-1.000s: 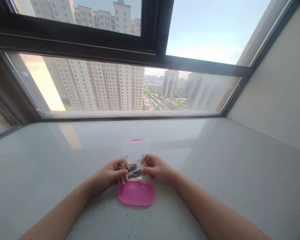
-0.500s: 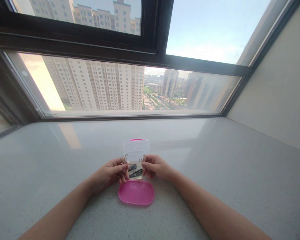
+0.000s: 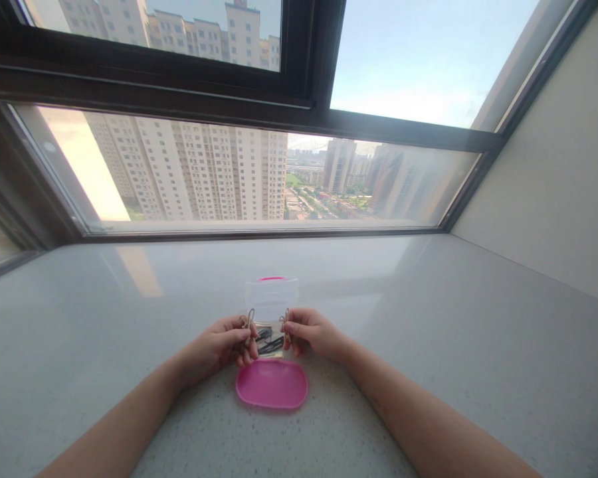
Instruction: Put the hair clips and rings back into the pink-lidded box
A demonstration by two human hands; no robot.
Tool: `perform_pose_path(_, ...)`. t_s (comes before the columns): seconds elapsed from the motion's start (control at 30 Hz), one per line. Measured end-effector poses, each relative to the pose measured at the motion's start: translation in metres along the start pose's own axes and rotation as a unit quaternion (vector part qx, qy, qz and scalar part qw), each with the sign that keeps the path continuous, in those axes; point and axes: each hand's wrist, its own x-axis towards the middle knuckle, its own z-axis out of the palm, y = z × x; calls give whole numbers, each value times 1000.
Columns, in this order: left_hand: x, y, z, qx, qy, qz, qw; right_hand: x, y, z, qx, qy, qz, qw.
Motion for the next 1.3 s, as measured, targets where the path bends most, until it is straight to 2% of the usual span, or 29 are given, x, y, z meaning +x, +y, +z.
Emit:
perform_pose_path(0.47, -2, 1, 0, 5, -1, -3, 1000, 1, 1, -1, 15, 2, 13, 1000)
perform_pose_path(1.3, 0, 2, 0, 22, -15, 1, 1000, -1, 0, -2, -2, -9, -2, 1000)
